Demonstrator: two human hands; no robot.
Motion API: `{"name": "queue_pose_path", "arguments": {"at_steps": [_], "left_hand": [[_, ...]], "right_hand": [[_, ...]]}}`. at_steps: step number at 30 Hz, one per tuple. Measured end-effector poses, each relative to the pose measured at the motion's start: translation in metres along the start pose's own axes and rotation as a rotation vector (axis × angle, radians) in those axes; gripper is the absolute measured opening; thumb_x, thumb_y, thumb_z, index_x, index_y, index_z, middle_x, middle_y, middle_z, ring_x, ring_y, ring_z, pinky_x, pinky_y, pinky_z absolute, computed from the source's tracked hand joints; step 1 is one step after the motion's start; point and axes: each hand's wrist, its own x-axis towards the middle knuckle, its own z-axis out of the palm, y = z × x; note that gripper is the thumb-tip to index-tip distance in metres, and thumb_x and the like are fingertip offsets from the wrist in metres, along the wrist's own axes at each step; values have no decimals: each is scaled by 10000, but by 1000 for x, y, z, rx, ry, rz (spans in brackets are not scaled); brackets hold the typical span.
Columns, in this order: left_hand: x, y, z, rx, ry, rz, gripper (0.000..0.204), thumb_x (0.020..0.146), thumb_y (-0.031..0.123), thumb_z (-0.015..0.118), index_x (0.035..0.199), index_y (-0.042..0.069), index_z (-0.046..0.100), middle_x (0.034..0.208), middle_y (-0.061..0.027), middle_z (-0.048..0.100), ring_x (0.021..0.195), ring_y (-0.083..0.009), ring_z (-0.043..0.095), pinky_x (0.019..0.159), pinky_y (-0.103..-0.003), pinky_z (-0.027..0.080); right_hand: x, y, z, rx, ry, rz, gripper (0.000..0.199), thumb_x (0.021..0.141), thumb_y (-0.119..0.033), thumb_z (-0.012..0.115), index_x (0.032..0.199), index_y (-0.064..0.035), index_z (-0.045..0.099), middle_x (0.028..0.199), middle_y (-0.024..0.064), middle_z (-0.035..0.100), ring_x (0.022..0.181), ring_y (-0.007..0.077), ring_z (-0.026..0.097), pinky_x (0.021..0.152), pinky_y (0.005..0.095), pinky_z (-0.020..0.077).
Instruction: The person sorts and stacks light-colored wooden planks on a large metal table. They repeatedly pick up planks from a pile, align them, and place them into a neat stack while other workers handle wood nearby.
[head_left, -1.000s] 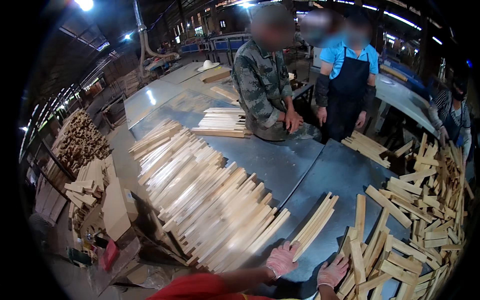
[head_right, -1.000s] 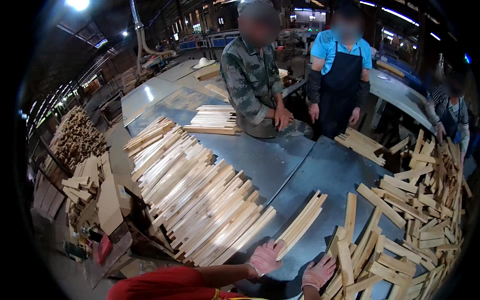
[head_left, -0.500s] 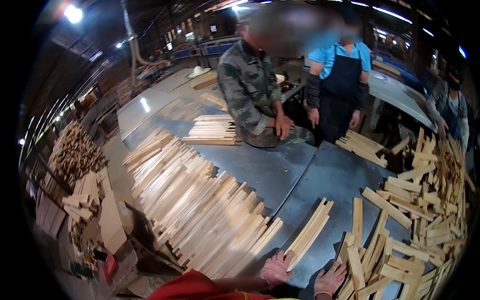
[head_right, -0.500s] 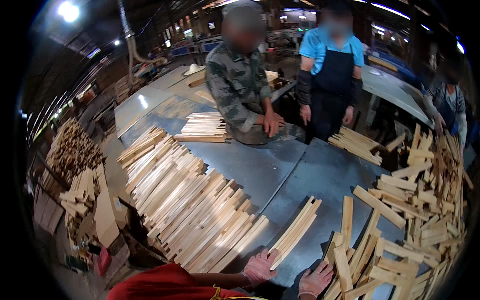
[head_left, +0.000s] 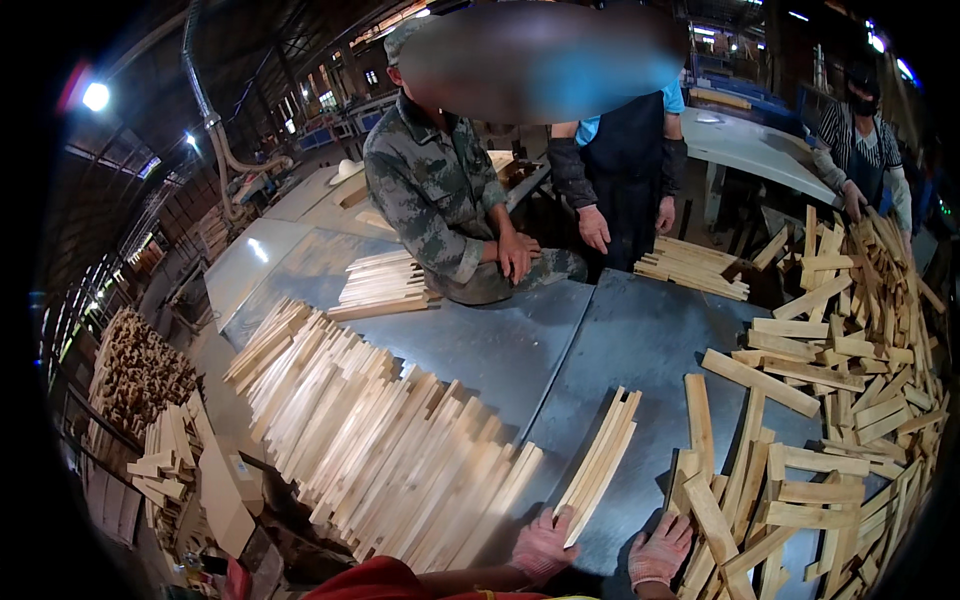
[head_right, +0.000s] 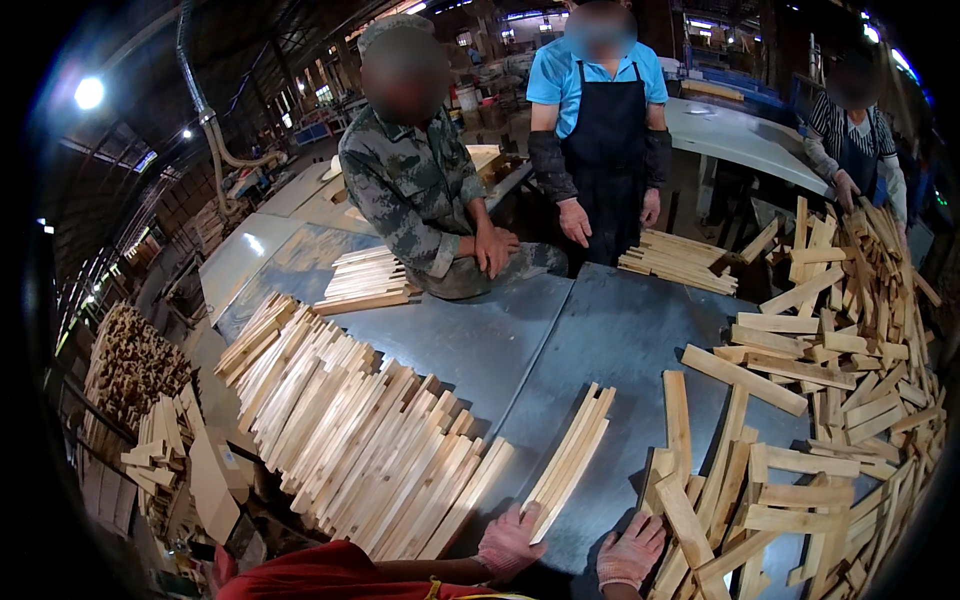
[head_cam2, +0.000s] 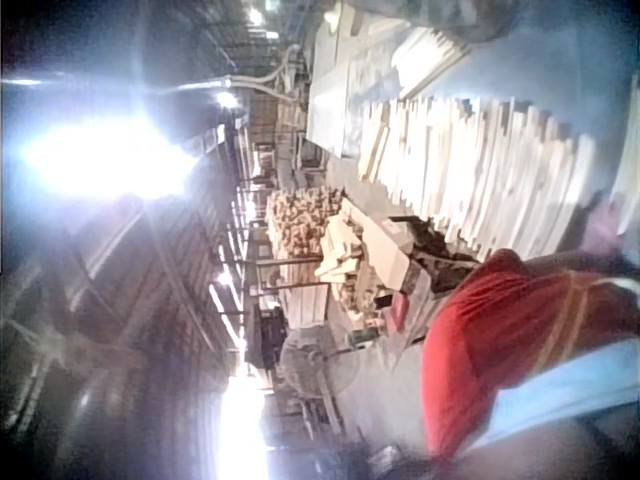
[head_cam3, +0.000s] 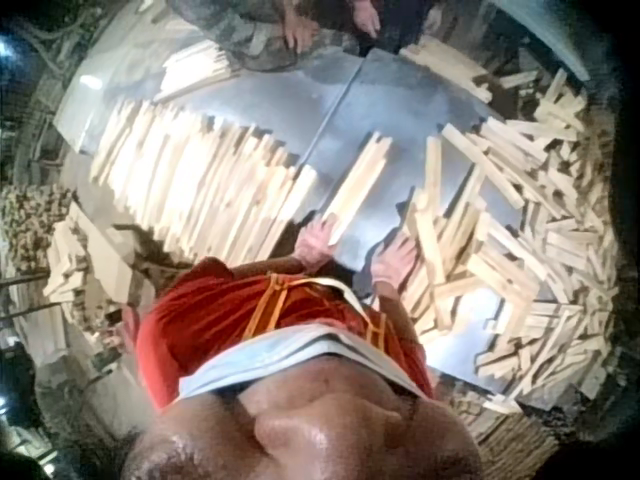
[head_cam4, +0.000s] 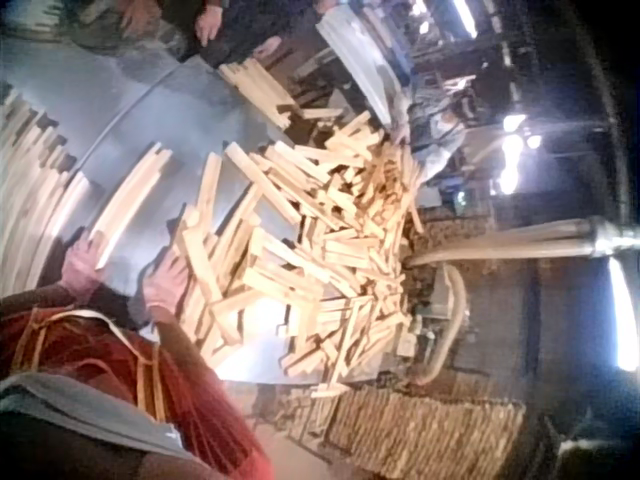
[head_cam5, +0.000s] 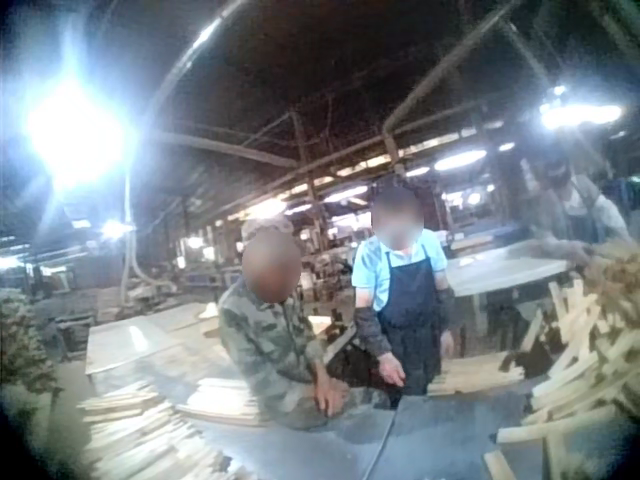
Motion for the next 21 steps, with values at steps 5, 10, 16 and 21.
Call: {"name": "queue_pose_path", "arguments": {"at_steps": [5,10,16,21], "left_hand": [[-1,-8,10,10,58,27,804,892,496,691,1559,150,406,1372,-197,524,1204,-394,606,944,-508,518],[-8,-9,8,4,112,63,794,881,482,703,1542,143,423,1332,-197,532,1175,-387,615,917,-509,527],[-10,5,-11,3,89,51,706,855,462,741,1431,128,507,1270,-204,576,1068,-382,662,898,-504,550],[-7,0,12,63,121,23,870,792,522,760,1479,107,424,1326,-211,537,1160,-408,623,937,-513,511]], "right_hand": [[0,0,2,7,-7,-2,866,889,-426,700,1562,3,363,1583,254,361,1482,458,338,1239,541,264],[-5,0,7,24,76,-24,837,857,-394,728,1528,-26,388,1549,235,383,1449,455,358,1208,545,301],[0,10,-18,142,-19,-15,825,804,-310,749,1524,-64,430,1545,219,426,1379,435,450,1147,524,386],[-13,7,-63,676,-284,88,868,795,-259,758,1571,-46,432,1540,259,488,1387,434,523,1189,432,413]]}}
